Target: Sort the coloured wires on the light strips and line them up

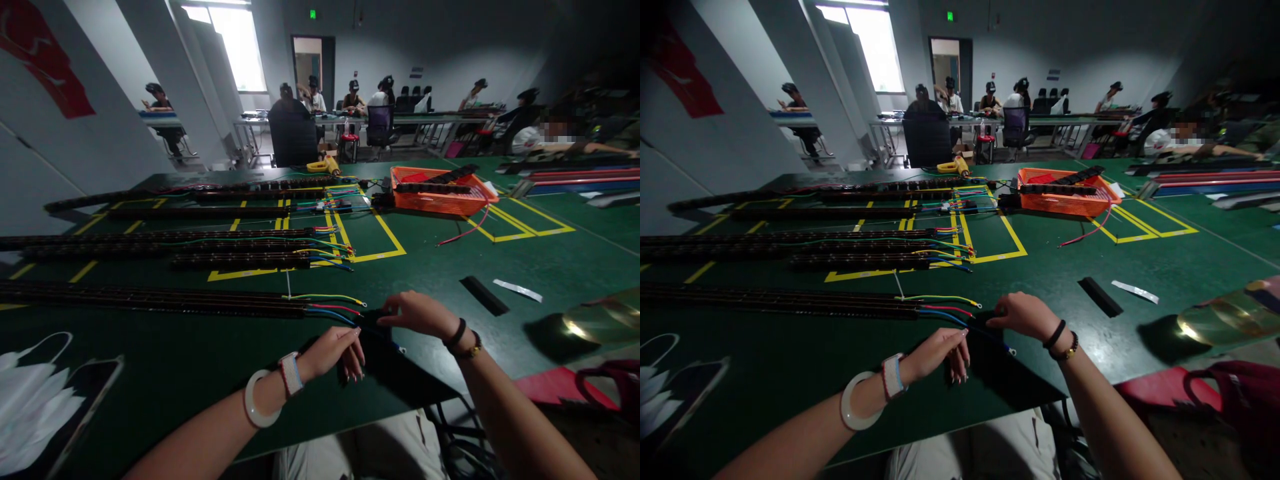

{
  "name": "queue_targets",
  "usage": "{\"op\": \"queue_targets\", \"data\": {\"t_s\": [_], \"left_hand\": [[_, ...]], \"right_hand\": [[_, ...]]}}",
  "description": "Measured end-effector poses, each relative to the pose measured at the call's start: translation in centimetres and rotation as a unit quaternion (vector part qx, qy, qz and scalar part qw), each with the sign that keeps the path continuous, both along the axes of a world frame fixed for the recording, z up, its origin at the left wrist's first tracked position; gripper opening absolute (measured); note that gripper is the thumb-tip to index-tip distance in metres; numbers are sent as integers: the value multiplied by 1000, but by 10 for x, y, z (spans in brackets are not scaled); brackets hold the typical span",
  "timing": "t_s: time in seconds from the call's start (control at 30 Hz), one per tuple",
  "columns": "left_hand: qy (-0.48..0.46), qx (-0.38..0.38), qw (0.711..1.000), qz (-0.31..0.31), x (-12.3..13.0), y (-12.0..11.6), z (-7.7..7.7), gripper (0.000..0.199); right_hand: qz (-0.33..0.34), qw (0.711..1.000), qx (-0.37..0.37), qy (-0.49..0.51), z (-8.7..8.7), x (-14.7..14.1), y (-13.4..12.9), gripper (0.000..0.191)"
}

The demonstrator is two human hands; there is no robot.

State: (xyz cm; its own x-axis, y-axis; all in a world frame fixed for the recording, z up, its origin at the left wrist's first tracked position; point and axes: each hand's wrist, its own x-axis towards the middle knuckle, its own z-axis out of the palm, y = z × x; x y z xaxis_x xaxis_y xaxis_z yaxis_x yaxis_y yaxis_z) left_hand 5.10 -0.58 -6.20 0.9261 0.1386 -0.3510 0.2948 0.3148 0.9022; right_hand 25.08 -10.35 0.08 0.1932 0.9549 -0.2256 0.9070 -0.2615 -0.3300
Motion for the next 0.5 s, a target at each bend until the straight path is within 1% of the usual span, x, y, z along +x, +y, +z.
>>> {"op": "queue_targets", "data": {"t_s": [0.07,0.1,0.17,0.2,0.23,0.3,0.37,0.43,0.5], "left_hand": [[0,5,1000,0,0,0,1,56],[1,8,1000,-1,0,0,1,57],[3,11,1000,-3,0,0,2,57],[4,12,1000,-3,-1,0,2,56],[5,13,1000,-1,-1,0,2,56],[6,12,1000,1,-1,-1,1,56],[6,11,1000,2,-1,-1,0,56],[5,9,1000,0,-1,0,-1,56],[5,7,1000,-1,-1,1,-2,57]], "right_hand": [[7,997,51,55,4,9,13,37],[23,992,72,96,4,12,22,39],[67,976,97,185,-2,13,42,42],[86,967,100,217,-6,12,53,45],[100,963,102,229,-12,9,62,47],[132,963,101,214,-24,3,79,51],[163,967,89,177,-33,-5,91,56],[185,970,70,143,-38,-11,97,58],[201,971,39,124,-40,-16,100,54]]}}
